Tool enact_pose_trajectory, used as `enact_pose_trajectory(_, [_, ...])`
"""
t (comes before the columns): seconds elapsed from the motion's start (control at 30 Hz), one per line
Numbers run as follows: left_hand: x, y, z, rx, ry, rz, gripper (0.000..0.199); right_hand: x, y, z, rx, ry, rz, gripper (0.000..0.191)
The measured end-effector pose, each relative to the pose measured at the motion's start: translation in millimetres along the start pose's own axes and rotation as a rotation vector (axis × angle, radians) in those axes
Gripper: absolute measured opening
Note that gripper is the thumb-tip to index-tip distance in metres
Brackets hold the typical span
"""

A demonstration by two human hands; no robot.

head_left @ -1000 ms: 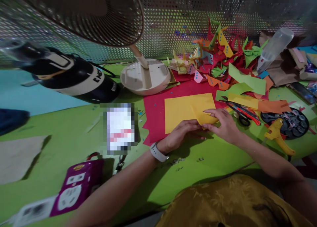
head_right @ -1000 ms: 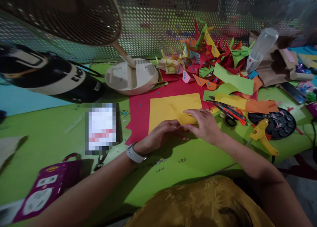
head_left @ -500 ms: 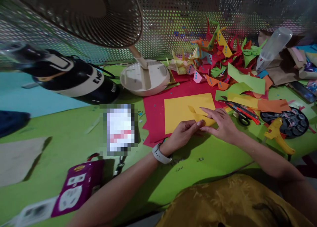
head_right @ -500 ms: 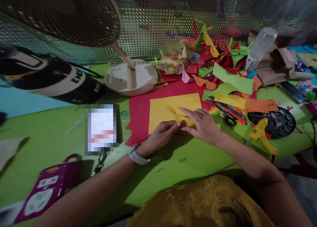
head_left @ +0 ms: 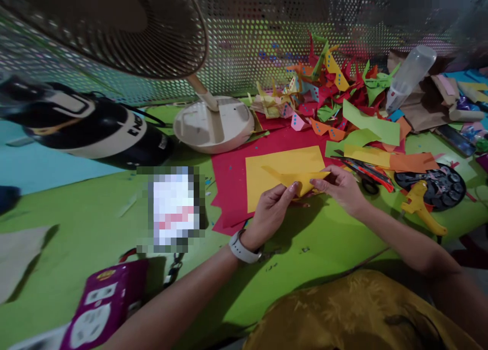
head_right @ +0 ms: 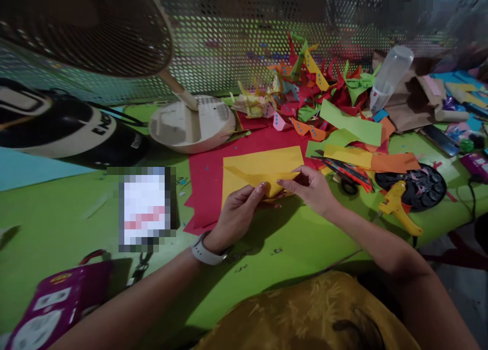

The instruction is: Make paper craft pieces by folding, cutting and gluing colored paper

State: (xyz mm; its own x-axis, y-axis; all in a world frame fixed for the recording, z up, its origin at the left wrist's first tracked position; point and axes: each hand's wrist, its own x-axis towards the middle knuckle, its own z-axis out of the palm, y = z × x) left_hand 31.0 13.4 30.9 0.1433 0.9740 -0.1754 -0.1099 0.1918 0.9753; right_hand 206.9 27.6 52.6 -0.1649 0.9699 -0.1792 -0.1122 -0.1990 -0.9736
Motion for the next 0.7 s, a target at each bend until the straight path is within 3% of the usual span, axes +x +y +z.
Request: enact_pose_trajectory(0.7, [3.2, -4.6, -0.5, -0.020, -0.028, -0.073, 0.042, 3.6, 6.0, -2.4, 0.031, 0.014, 0.036, 0.041])
